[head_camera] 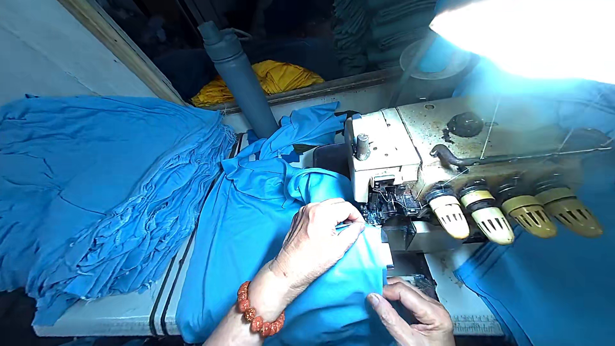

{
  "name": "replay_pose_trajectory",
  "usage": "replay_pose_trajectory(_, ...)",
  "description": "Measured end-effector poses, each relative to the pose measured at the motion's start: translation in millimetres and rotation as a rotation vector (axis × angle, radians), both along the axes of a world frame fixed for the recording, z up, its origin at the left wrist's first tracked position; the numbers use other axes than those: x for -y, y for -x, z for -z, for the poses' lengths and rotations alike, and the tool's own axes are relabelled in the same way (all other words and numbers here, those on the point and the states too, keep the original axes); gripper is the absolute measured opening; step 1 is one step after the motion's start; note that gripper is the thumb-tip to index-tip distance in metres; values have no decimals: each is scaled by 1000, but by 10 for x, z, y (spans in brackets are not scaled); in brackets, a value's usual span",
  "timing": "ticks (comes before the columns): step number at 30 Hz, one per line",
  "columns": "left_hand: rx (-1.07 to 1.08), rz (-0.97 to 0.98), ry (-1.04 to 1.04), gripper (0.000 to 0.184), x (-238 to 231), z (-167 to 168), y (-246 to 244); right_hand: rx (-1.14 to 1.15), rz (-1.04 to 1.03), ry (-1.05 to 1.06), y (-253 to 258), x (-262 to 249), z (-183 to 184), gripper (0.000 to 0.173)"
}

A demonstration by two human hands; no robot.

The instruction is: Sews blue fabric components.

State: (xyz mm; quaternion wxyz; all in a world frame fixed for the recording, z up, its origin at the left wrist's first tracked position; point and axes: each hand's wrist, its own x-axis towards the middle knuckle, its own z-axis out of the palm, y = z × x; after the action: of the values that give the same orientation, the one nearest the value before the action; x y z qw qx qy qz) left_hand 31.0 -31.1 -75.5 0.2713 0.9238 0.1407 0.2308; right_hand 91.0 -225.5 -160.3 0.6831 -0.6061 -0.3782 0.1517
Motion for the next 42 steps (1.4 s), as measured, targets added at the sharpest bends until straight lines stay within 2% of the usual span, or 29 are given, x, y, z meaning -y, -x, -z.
replay_pose_trajectory(2,-23,2,-12,12,16,-10,17,-56,-52,10,37,30,-26,5)
replay_pose_trajectory(6,-72,-10,-34,14,93,-32,32,-140,-120,52,103,90,-55,16)
replay_pose_trajectory(9,-63,-51,-90,12,160,-11,5,-284,-118,36,122,131,-92,10)
replay_pose_trajectory(12,12,-38,-305,16,246,46,27,-415,-118,40,101,180,-136,26)
replay_pose_trajectory(15,57,-24,-484,19,352,105,92,-457,-131,5,34,234,-163,30)
replay_pose_trajectory(21,89,-48,-514,18,112,135,-16,-361,-57,1,-144,76,-334,29)
replay_pose_trajectory(25,114,-154,-542,17,-183,161,-208,-213,13,-14,-262,-148,-321,22)
replay_pose_trajectory(29,208,-291,-541,18,-318,171,-244,-192,37,-5,-248,-166,-348,23)
replay_pose_trajectory(31,168,-316,-516,21,-279,150,-60,-198,46,-13,-234,-167,-341,23)
replay_pose_trajectory(33,48,-401,-451,30,-231,155,335,-203,53,-19,-231,-170,-330,24)
replay_pose_trajectory(34,-92,-479,-390,37,-208,167,611,-202,57,-21,-230,-173,-323,24)
replay_pose_trajectory(36,-493,-639,-94,54,-152,185,1183,-202,61,-29,-236,-176,-304,24)
replay_pose_trajectory(37,-661,-713,34,56,-119,245,1422,-204,62,-35,-240,-178,-297,24)
replay_pose_trajectory(38,-712,-761,80,48,-64,375,1645,-207,64,-42,-242,-182,-290,24)
replay_pose_trajectory(40,-510,-834,47,24,55,643,1965,-229,47,-51,-247,-173,-282,26)
replay_pose_trajectory(42,-254,-911,240,26,24,622,2084,-283,3,-14,-238,-100,-306,28)
